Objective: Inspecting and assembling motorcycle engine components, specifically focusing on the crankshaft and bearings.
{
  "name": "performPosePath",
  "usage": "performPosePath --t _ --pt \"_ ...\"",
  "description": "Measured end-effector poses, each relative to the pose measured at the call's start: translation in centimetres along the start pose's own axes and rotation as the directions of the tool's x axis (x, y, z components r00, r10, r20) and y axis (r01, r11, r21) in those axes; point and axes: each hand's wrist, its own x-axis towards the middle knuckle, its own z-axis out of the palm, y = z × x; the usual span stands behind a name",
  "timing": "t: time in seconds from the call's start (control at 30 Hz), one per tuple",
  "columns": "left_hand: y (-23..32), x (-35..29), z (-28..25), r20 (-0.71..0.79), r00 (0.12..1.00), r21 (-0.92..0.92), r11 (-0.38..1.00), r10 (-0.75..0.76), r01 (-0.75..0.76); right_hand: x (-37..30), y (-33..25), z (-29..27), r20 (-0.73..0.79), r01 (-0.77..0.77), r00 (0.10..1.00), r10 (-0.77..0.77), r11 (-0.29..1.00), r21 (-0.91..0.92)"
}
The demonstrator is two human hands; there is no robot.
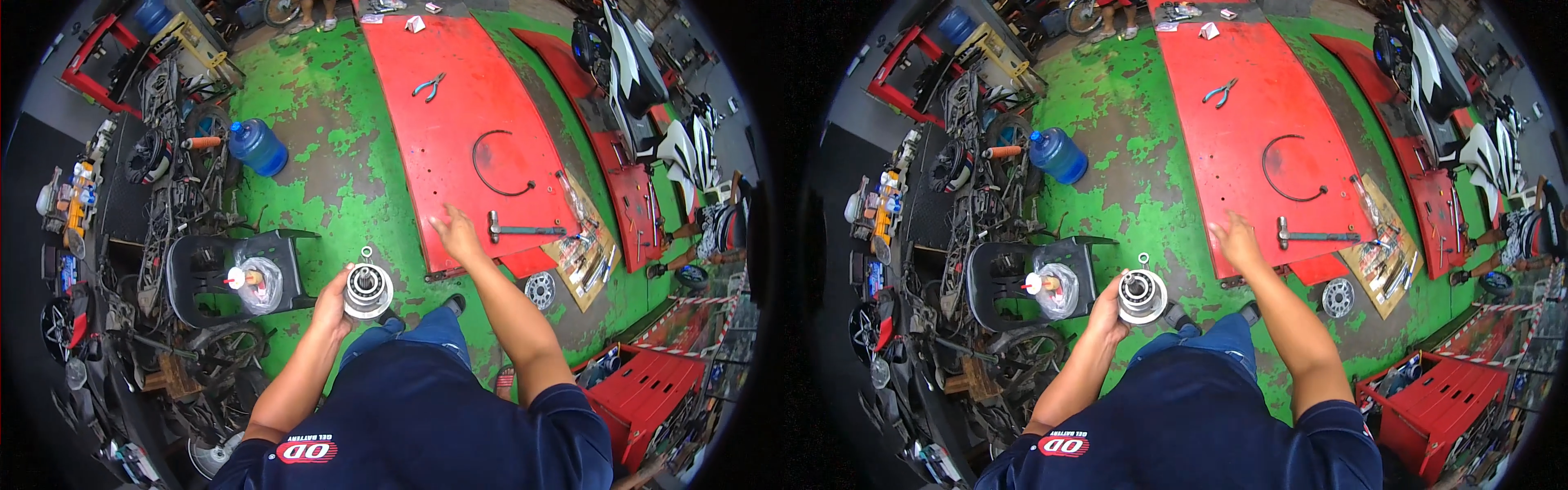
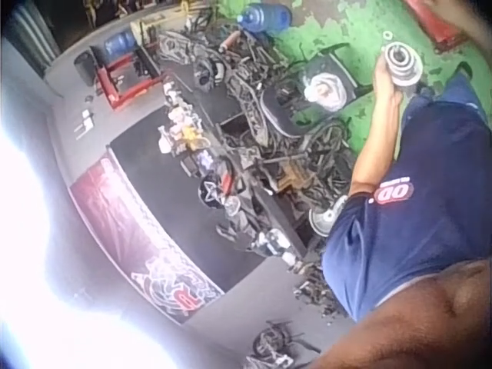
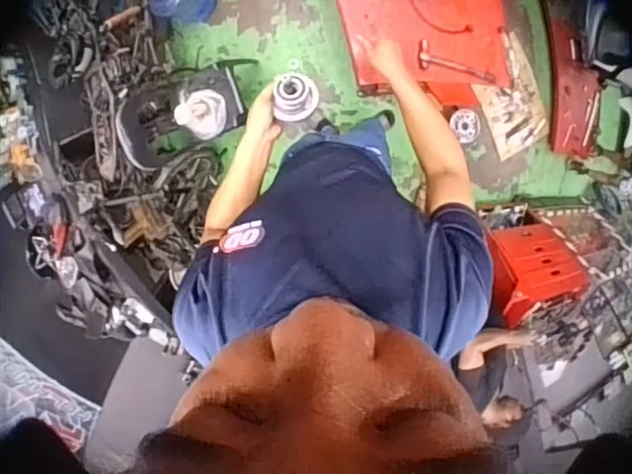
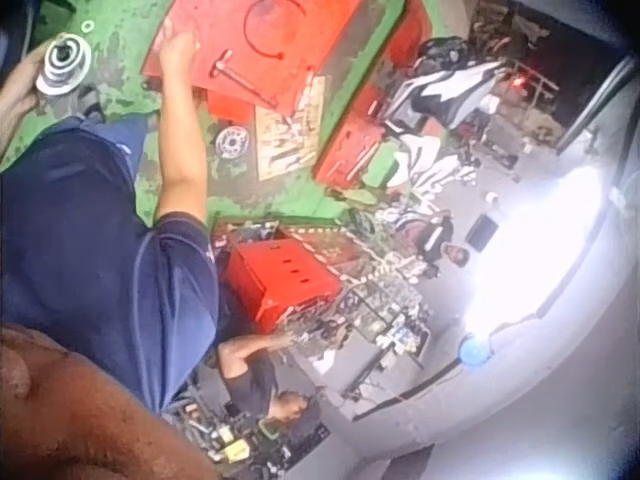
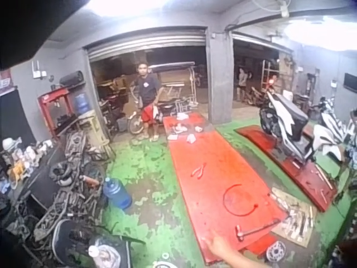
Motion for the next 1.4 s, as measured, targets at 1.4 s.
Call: performPosePath --t 1.4 --pt "4.3 4.0 7.2 0.113 0.994 0.073 0.997 0.007 -0.015 2.5 6.0 2.5 0.323 -0.314 0.854 0.407 0.9 -0.302"
